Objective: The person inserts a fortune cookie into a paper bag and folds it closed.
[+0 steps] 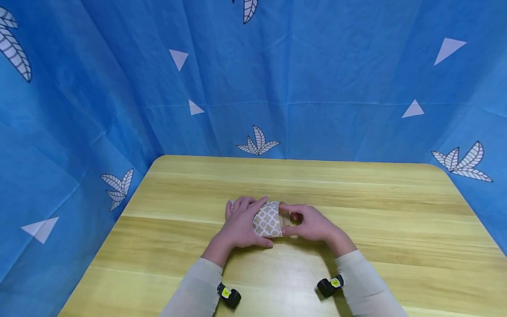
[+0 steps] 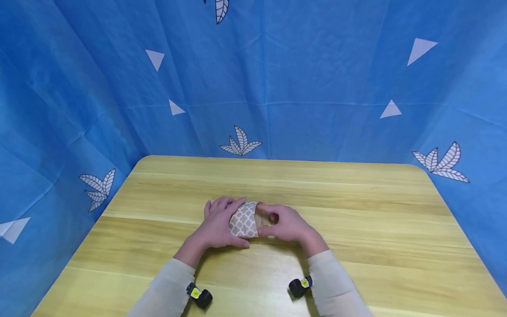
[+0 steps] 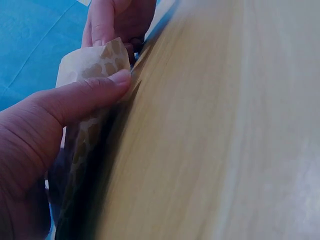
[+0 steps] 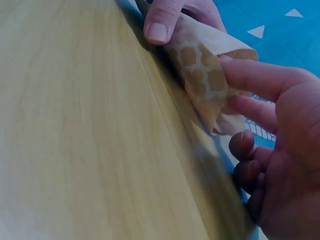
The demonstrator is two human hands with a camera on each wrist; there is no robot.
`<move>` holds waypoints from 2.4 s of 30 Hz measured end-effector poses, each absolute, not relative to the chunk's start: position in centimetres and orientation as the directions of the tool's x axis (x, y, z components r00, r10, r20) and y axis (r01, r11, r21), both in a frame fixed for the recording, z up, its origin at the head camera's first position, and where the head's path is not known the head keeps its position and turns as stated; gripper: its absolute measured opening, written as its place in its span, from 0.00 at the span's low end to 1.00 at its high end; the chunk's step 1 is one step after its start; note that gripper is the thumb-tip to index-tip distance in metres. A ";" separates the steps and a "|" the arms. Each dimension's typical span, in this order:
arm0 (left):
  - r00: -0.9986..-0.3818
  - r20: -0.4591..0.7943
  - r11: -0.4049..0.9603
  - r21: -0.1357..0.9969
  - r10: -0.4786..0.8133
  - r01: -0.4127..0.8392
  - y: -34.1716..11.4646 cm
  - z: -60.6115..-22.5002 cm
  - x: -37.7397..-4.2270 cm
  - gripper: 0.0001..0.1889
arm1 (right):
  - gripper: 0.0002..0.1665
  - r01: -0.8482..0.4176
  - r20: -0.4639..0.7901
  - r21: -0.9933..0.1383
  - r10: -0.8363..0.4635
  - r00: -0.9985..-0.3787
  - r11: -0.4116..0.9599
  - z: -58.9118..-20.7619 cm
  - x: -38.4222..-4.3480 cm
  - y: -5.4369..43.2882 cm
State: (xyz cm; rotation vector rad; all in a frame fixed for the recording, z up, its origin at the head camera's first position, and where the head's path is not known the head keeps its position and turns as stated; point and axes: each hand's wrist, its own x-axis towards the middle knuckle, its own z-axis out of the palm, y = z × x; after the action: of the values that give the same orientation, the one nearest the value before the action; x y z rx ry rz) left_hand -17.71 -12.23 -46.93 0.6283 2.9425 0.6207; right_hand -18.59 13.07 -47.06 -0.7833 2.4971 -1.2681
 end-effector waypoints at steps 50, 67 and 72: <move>-0.931 0.230 0.463 0.817 0.285 0.344 -10.8 -41.4 -13.7 0.50 | 0.38 -0.218 0.222 -0.973 0.049 -0.974 0.069 -42.5 -11.7 11.5; -0.911 0.291 0.230 0.903 0.290 0.362 -9.4 -41.2 -13.3 0.49 | 0.34 -0.410 0.407 -0.910 -0.062 -0.911 0.060 -42.5 -10.9 11.7; -0.906 0.326 0.198 0.902 0.270 0.384 -9.0 -41.4 -13.3 0.46 | 0.34 -0.432 0.431 -0.901 -0.030 -0.902 0.024 -42.3 -10.9 11.1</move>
State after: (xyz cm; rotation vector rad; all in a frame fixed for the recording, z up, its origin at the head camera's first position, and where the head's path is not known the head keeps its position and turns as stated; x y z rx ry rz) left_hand -13.30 -9.04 -41.39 0.6853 2.5035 1.9337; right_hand -10.90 11.10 -42.33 -0.5735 2.4347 -2.3603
